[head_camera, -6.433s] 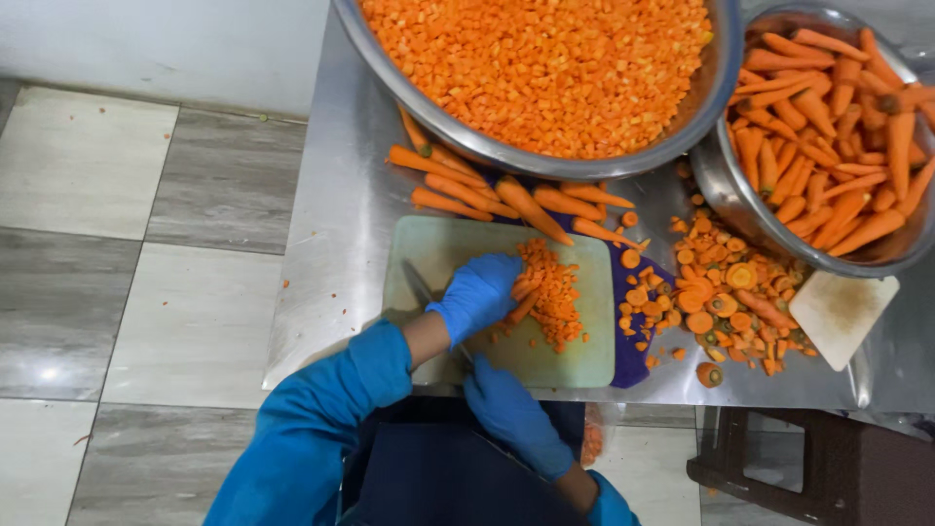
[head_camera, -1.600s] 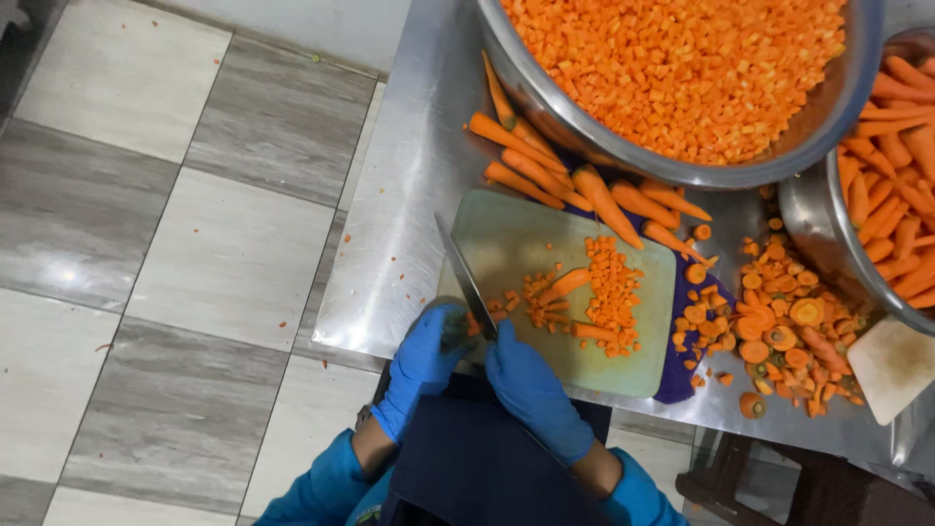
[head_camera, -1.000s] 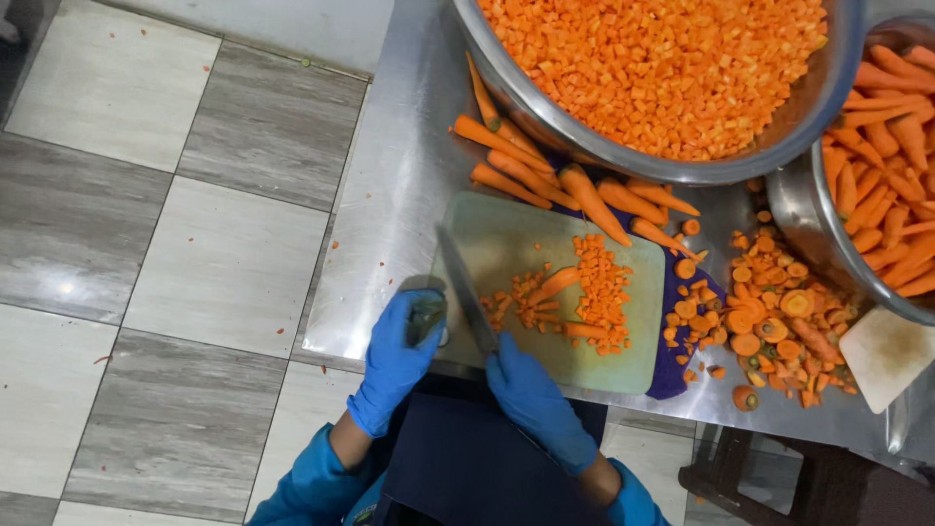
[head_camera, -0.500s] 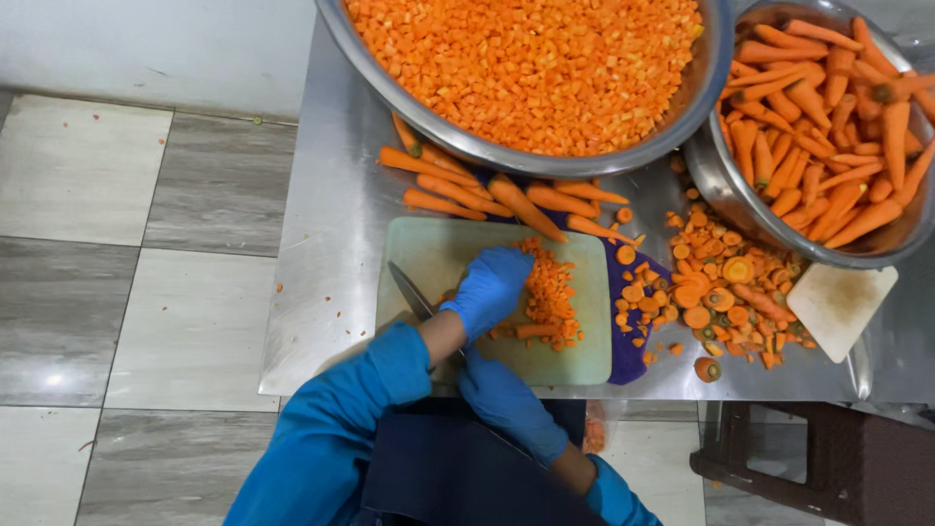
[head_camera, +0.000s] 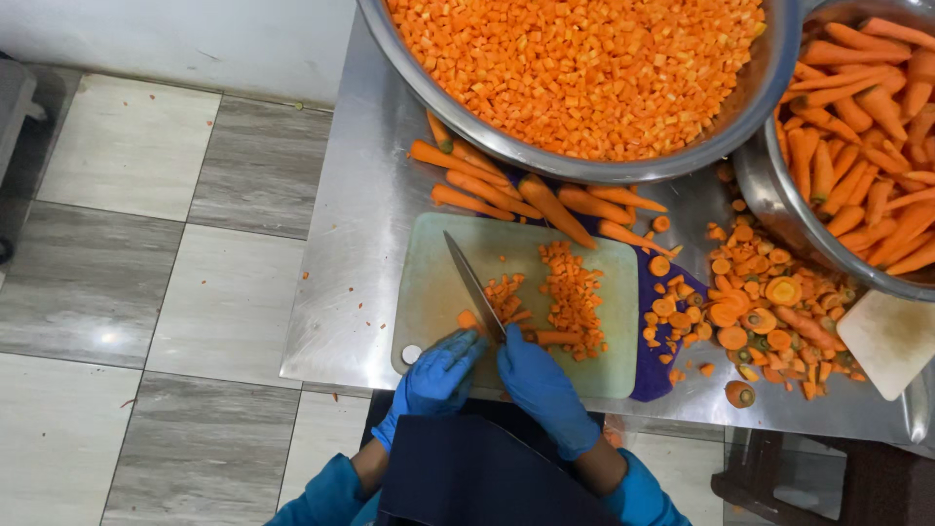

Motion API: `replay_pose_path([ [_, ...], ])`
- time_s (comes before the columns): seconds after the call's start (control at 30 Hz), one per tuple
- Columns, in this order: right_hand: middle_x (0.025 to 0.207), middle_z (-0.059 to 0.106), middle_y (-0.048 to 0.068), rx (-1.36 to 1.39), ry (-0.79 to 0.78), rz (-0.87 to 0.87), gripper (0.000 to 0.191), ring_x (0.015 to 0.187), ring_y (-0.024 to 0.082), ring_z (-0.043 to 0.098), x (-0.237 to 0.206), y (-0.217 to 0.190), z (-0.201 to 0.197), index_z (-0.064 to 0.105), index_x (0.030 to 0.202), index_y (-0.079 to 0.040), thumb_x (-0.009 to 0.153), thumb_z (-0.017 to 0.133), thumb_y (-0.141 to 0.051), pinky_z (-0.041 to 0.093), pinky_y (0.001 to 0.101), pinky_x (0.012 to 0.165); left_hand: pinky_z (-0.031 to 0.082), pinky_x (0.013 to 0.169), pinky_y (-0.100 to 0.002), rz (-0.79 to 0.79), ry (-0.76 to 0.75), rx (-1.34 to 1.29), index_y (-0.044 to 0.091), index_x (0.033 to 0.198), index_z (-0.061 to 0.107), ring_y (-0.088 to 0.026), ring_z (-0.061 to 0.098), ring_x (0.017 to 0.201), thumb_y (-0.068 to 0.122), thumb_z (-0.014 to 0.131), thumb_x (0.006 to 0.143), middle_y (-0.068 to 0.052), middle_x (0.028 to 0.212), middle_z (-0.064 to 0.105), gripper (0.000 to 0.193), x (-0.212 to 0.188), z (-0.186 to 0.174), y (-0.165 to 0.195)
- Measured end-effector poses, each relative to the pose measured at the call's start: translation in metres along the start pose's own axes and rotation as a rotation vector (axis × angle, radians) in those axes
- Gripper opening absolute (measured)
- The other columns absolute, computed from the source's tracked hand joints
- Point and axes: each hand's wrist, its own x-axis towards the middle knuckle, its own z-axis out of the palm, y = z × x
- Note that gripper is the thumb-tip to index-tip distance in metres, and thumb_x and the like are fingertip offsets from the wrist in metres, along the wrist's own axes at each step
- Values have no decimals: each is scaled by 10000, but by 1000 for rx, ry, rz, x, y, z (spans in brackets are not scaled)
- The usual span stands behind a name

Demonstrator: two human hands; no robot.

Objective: The person, wearing blue gloves, dices carrots on a cutting board with a knife at a stainless steel prep table. They take whole carrots from a bowl, trim and slice them into small pieces, and add the diced pieces to a large bowl already filled with diced carrots, with trimmings accumulating beside the board.

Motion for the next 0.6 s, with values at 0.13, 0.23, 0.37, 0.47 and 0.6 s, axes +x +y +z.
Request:
replay_pose_path([
  [0.13, 696, 606, 191, -3, -63, 143, 441, 620, 388, 631, -15, -7, -2, 498, 1329, 39, 976, 553, -220, 488, 528, 565, 500, 1107, -406, -136, 136, -33, 99, 1369, 637, -333, 588, 1334, 20, 701, 861, -142, 1391, 617, 519, 12, -17, -3],
  [0.23, 677, 601, 181, -101, -4, -36, 414, 590, 364, 621, -23, -16, -3, 510, 1310, 57, 980, 532, -191, 486, 505, 539, 478, 1086, -439, -149, 158, -12, 53, 1374, 599, -398, 558, 1314, 67, 735, 847, -187, 1383, 586, 545, 31, -31, -12],
  [0.37, 717, 621, 157, -247, -132, 69, 407, 611, 336, 656, -11, -30, 8, 488, 1337, 48, 965, 476, -117, 511, 486, 544, 477, 1061, -461, -138, 199, 14, 81, 1334, 584, -394, 558, 1286, 132, 769, 824, -159, 1354, 583, 546, 42, -32, -21],
  [0.47, 756, 619, 173, -142, -134, 160, 290, 665, 370, 667, 5, -29, 15, 527, 1249, 20, 1013, 482, -143, 512, 503, 583, 534, 950, -400, -492, -108, 34, 186, 1193, 661, -283, 634, 1150, 219, 793, 890, -67, 1213, 638, 333, 44, -31, -27],
  [0.6, 736, 635, 246, 190, -49, 241, 388, 661, 439, 659, 4, -7, 4, 498, 1262, 51, 977, 544, -209, 485, 539, 585, 520, 944, -392, -69, -212, -38, 190, 1172, 680, -262, 631, 1124, 185, 767, 848, -27, 1171, 664, 335, 60, -33, -45],
])
